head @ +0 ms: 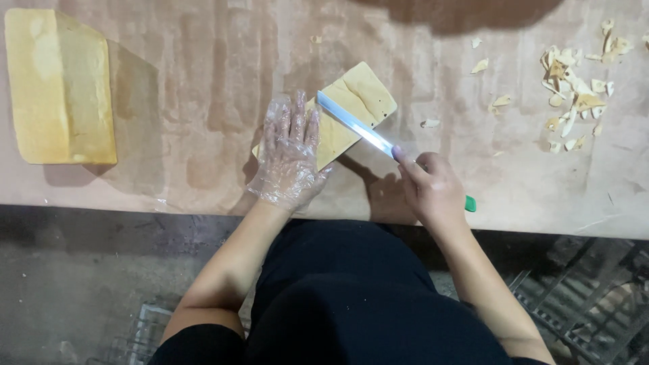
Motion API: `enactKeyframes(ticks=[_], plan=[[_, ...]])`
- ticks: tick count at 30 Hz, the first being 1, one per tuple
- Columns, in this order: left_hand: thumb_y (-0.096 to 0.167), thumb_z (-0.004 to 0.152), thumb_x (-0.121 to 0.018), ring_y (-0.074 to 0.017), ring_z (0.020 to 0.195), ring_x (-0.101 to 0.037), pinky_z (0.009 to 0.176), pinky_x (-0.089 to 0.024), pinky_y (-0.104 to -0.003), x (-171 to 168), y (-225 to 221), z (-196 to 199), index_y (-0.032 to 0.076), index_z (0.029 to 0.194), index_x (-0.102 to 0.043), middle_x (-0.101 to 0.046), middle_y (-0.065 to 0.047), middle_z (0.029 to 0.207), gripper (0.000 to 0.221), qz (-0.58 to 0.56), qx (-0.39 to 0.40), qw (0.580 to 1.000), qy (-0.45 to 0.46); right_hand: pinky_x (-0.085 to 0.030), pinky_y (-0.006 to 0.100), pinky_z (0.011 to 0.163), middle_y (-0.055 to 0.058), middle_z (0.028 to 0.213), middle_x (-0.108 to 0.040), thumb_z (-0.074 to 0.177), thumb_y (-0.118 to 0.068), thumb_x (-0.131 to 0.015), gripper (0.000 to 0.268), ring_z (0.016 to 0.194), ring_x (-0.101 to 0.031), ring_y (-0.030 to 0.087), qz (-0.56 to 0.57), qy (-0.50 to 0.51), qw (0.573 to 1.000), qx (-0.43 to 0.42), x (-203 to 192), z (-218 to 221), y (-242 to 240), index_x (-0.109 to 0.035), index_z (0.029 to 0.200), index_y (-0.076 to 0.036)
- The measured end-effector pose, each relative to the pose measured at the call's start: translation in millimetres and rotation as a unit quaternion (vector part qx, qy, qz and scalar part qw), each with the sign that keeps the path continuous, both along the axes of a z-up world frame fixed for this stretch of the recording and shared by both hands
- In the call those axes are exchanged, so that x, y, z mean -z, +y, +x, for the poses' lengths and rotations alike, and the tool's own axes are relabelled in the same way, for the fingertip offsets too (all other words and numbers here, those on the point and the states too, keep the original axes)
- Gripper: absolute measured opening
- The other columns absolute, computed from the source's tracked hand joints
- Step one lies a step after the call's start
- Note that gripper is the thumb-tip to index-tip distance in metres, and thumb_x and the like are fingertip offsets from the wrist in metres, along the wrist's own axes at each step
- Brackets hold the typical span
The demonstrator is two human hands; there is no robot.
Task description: The person scrapes the exterior crust off several loaves of bread using a knife while wearing a protective glove on the left hand.
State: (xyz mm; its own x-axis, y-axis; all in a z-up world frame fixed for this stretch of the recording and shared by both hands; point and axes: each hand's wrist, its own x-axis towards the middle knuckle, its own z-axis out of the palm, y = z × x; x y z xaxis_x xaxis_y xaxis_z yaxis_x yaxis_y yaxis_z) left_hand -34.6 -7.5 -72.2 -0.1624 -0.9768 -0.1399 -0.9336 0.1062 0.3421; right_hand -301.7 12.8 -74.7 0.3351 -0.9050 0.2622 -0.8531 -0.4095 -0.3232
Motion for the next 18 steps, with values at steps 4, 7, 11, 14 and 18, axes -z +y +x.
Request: enactKeyframes(ticks=[4, 7, 11, 14, 18], plan=[[0.043, 0.079, -0.077, -0.0429, 0.154, -0.010, 0.123, -0.010, -0.060, -3, -1, 2, 0.002, 0.159, -0.027, -0.008, -0.022, 0.168, 0.103, 0.007, 0.006, 1.000, 0.001, -0.051, 0.041, 0.064, 0.009, 0.089, -0.061, 0.090, -0.012, -0.078, 0.042, 0.080, -0.061, 0.028, -0.004, 0.014, 1.000, 0.016, 3, -20, 7, -0.074, 0.131, -0.024], [0.043, 0.079, -0.077, -0.0440, 0.154, -0.010, 0.123, -0.010, -0.060, -4, -4, 2, 0.000, 0.158, -0.028, -0.009, -0.022, 0.168, 0.103, 0.000, 0.016, 1.000, -0.017, -0.052, 0.040, 0.067, 0.009, 0.092, -0.061, 0.090, -0.010, -0.077, 0.045, 0.082, -0.062, 0.027, -0.022, 0.021, 0.999, 0.020, 5, -30, 9, -0.073, 0.133, -0.023], [0.042, 0.079, -0.078, -0.0464, 0.152, -0.009, 0.123, -0.009, -0.061, -6, -3, 1, 0.000, 0.156, -0.029, -0.008, -0.023, 0.166, 0.100, -0.015, 0.016, 0.999, -0.041, -0.051, 0.041, 0.064, 0.009, 0.090, -0.061, 0.088, -0.010, -0.080, 0.044, 0.082, -0.062, 0.028, -0.034, 0.026, 0.999, 0.020, 15, -24, 0, -0.074, 0.131, -0.022], [0.041, 0.079, -0.077, -0.0442, 0.154, -0.009, 0.122, -0.010, -0.059, -7, -3, 1, 0.000, 0.158, -0.027, -0.007, -0.022, 0.168, 0.103, 0.007, 0.016, 1.000, -0.013, -0.052, 0.041, 0.065, 0.010, 0.091, -0.061, 0.087, -0.010, -0.080, 0.046, 0.081, -0.061, 0.028, -0.036, 0.016, 0.999, 0.027, 17, -38, -1, -0.073, 0.131, -0.023], [0.042, 0.079, -0.077, -0.0442, 0.155, -0.008, 0.124, -0.008, -0.059, -5, -2, -1, 0.000, 0.159, -0.026, -0.007, -0.023, 0.168, 0.103, 0.006, 0.015, 1.000, -0.015, -0.052, 0.041, 0.067, 0.011, 0.092, -0.062, 0.090, -0.010, -0.079, 0.043, 0.083, -0.063, 0.029, -0.021, 0.005, 0.999, 0.030, 46, -40, -3, -0.074, 0.131, -0.023]])
